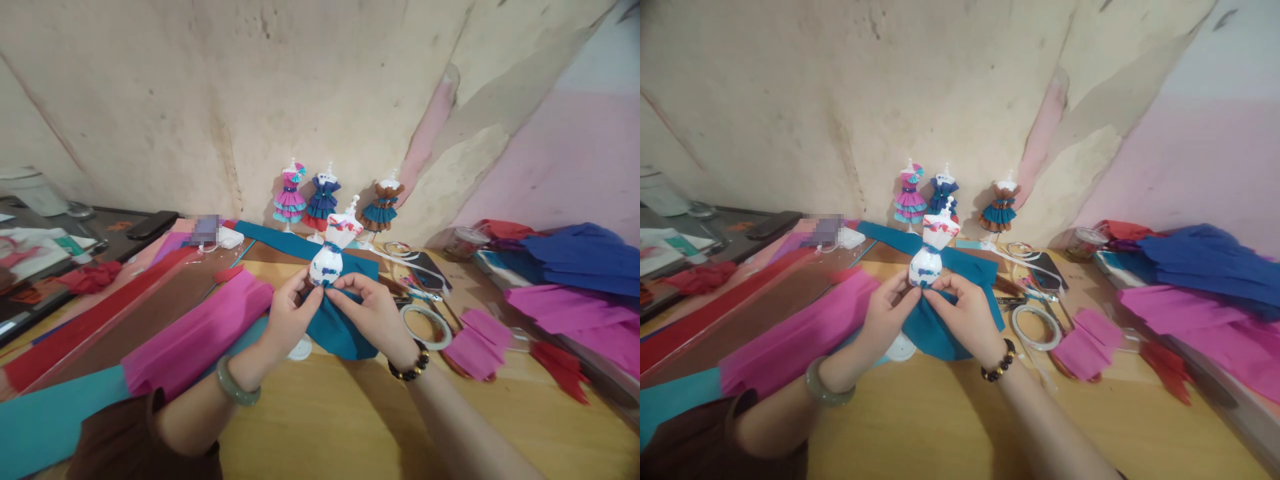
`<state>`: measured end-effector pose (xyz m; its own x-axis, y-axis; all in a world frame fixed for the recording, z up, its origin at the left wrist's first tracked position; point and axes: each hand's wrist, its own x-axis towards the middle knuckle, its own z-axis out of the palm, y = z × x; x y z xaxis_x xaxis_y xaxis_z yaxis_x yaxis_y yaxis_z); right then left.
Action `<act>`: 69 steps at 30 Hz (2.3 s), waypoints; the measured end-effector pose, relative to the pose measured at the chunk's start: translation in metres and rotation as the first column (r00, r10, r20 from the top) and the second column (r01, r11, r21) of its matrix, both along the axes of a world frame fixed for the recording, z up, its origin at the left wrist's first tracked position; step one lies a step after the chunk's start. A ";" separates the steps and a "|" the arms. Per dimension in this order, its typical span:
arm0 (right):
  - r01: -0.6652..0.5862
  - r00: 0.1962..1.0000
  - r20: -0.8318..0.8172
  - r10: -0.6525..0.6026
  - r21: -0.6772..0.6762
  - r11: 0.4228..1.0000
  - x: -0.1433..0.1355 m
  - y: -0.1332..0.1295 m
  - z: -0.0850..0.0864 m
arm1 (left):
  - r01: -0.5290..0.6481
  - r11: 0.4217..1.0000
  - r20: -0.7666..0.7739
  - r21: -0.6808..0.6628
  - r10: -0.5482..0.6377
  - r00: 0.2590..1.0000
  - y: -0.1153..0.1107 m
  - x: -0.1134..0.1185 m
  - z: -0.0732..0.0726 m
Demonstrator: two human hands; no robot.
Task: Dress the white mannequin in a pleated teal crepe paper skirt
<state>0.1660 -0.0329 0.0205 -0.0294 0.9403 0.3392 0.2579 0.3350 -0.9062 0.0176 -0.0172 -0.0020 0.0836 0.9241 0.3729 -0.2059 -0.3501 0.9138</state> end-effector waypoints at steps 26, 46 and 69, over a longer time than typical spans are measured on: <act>0.041 0.999 -0.022 -0.043 -0.096 0.995 0.004 0.005 -0.002 | 0.052 0.998 0.036 -0.018 -0.051 0.998 -0.002 0.001 -0.003; -0.116 0.983 -0.161 0.094 -0.135 0.984 0.014 0.010 -0.007 | 0.029 0.994 0.005 -0.102 -0.028 1.000 0.003 -0.005 -0.005; -0.077 0.921 -0.389 -0.020 -0.232 0.970 0.025 0.015 -0.002 | 0.386 0.880 0.068 -0.277 -0.383 0.921 0.016 -0.010 -0.002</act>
